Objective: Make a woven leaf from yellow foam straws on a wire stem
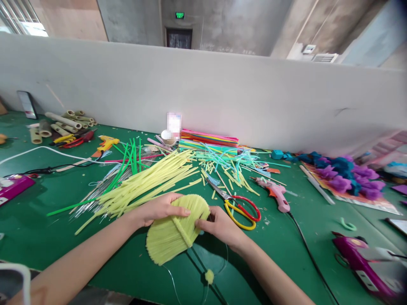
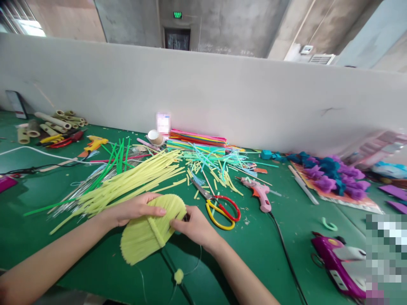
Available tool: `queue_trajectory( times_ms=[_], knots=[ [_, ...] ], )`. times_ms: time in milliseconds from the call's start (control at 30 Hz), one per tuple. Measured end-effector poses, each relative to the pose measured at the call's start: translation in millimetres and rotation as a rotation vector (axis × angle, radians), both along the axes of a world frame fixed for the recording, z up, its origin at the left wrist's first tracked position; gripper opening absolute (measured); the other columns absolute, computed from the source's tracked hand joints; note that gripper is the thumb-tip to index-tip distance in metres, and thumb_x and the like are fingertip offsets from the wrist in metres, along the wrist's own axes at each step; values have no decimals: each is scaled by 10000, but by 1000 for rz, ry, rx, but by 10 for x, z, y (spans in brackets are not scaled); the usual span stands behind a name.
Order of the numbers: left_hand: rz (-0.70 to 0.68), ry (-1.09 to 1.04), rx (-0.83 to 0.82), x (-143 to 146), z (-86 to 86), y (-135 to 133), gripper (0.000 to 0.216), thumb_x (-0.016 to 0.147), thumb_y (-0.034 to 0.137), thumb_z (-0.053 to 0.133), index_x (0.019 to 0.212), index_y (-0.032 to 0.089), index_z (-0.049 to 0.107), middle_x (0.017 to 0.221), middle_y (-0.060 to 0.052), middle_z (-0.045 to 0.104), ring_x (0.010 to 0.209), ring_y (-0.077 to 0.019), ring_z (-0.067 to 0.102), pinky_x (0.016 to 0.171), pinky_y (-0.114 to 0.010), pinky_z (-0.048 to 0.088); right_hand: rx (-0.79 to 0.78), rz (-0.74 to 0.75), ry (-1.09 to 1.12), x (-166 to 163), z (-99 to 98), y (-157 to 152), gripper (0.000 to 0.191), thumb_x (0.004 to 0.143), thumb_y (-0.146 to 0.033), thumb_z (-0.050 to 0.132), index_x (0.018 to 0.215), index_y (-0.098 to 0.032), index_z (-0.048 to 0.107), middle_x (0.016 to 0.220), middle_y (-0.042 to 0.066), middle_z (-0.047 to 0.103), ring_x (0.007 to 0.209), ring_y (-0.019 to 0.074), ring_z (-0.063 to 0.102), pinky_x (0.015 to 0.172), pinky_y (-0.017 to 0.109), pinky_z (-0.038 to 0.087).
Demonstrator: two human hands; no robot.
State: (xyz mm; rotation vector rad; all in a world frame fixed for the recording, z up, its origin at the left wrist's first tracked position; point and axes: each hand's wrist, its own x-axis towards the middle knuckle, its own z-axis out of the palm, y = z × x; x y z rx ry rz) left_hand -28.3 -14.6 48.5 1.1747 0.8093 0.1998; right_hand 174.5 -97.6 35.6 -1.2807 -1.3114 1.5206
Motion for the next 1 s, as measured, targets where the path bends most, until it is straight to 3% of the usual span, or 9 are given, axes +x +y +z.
queue_trajectory(
  times_ms=[200, 400, 567, 867, 1000],
  knots=[
    [-7, -19, -6, -4, 2, -4, 524, 713, 359, 822, 1177, 196, 641, 1083, -80, 755, 964, -280, 717, 774, -339, 574, 10, 12, 12, 0, -22, 5, 217, 727, -207, 675, 929, -151, 730, 809, -7, 731, 708, 133, 616, 660, 212, 474],
    [-14, -45, 19, -28, 10, 11, 543, 730, 389, 804, 1195, 172, 626, 1089, -108, 745, 981, -301, 709, 794, -361, 567, -21, -15, -88, 12, -3, 9, 184, 737, -277, 693, 869, -151, 717, 684, -29, 622, 564, 88, 471, 493, 181, 371],
    [3, -33, 45, -31, 10, 26, 542, 720, 394, 810, 1187, 184, 632, 1106, -95, 741, 1008, -301, 698, 799, -351, 560, -16, 11, -88, 51, -4, 0, 215, 761, -315, 701, 897, -149, 699, 688, -20, 590, 580, 96, 462, 479, 185, 364],
    [118, -11, 46, -39, 15, 50, 647, 692, 406, 831, 1239, 172, 577, 1172, -100, 711, 1065, -298, 666, 831, -353, 538, -1, 73, -20, 91, -12, 5, 374, 763, -459, 746, 967, -153, 677, 768, -10, 609, 615, 99, 484, 512, 197, 387],
    [189, 1, 51, -27, -17, 50, 535, 736, 490, 778, 1152, 185, 635, 1119, -76, 725, 1060, -271, 657, 831, -323, 517, 19, 38, -2, 76, -9, 8, 402, 773, -514, 733, 951, -156, 686, 739, -21, 577, 593, 86, 454, 505, 195, 381]
  ],
)
